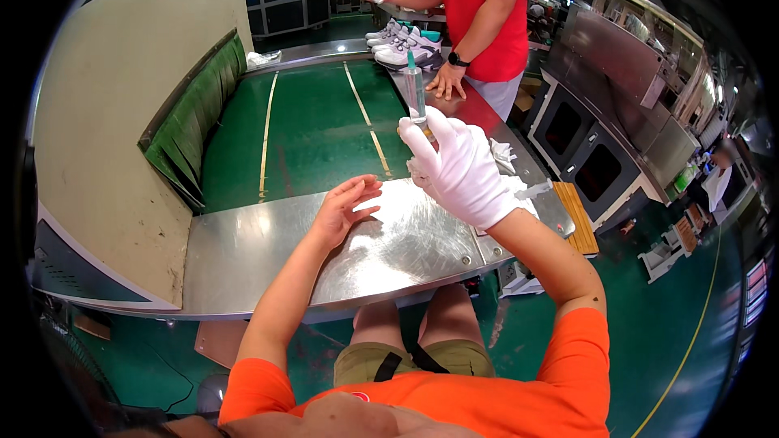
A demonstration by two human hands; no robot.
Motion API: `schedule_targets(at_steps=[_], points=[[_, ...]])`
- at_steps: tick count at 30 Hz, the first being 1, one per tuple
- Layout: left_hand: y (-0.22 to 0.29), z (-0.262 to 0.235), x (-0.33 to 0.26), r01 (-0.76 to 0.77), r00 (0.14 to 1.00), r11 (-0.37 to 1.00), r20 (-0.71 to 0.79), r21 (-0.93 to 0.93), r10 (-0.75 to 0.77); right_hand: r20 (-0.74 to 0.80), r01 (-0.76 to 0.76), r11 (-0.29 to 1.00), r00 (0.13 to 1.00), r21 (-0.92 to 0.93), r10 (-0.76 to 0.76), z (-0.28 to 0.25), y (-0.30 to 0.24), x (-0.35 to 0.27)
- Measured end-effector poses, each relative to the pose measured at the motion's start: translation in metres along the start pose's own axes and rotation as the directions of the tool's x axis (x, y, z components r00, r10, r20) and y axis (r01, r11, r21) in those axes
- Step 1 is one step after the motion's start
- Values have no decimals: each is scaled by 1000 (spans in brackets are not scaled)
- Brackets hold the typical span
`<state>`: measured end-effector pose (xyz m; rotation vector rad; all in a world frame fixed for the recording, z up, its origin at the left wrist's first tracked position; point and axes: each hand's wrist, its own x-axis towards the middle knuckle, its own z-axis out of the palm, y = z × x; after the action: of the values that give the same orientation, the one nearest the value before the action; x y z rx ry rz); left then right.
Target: The person prepares a syringe by attaching a needle and drawing liquid from a small container. They then inject the liquid into a white sneaker placed on a metal table. The process involves repeated handling of the syringe and wiping the shoe with a cloth.
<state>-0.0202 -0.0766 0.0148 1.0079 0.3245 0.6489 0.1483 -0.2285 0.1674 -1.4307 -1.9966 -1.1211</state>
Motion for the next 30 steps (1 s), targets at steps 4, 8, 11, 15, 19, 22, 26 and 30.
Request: schedule_targets(at_steps=[4, 8, 11, 15, 19, 22, 26, 30], points=[[0, 0, 1, 6, 1000, 1000, 0, -1, -6, 9, -8, 1000, 1000, 22, 8, -2, -1, 1], [1, 0, 0, 9, 1000, 1000, -1, 1, -9, 47, -20, 999, 999, 35, 18, -3, -2, -1], [0, 1, 0, 13, 1000, 1000, -1, 4, -13, 40, -12, 1000, 999, 7, 11, -3, -3, -2], [0, 0, 0, 9, 1000, 1000, 4, 7, -9, -11, 12, 1000, 1000, -6, -12, -4, -1, -2], [-1, -3, 1, 12, 1000, 1000, -2, 16, -12, -10, -5, 1000, 1000, -10, 5, -5, 0, -3], [0, 0, -1, 10, 1000, 1000, 4, 21, -10, -26, -2, 1000, 1000, -23, 2, -4, 2, -6], [-1, -2, 0, 10, 1000, 999, 6, 31, -10, -36, -12, 999, 999, -37, 11, -4, 4, -7], [-2, -1, 0, 6, 1000, 999, 5, 39, -7, -40, -22, 998, 999, -56, 20, -4, 5, -9]])
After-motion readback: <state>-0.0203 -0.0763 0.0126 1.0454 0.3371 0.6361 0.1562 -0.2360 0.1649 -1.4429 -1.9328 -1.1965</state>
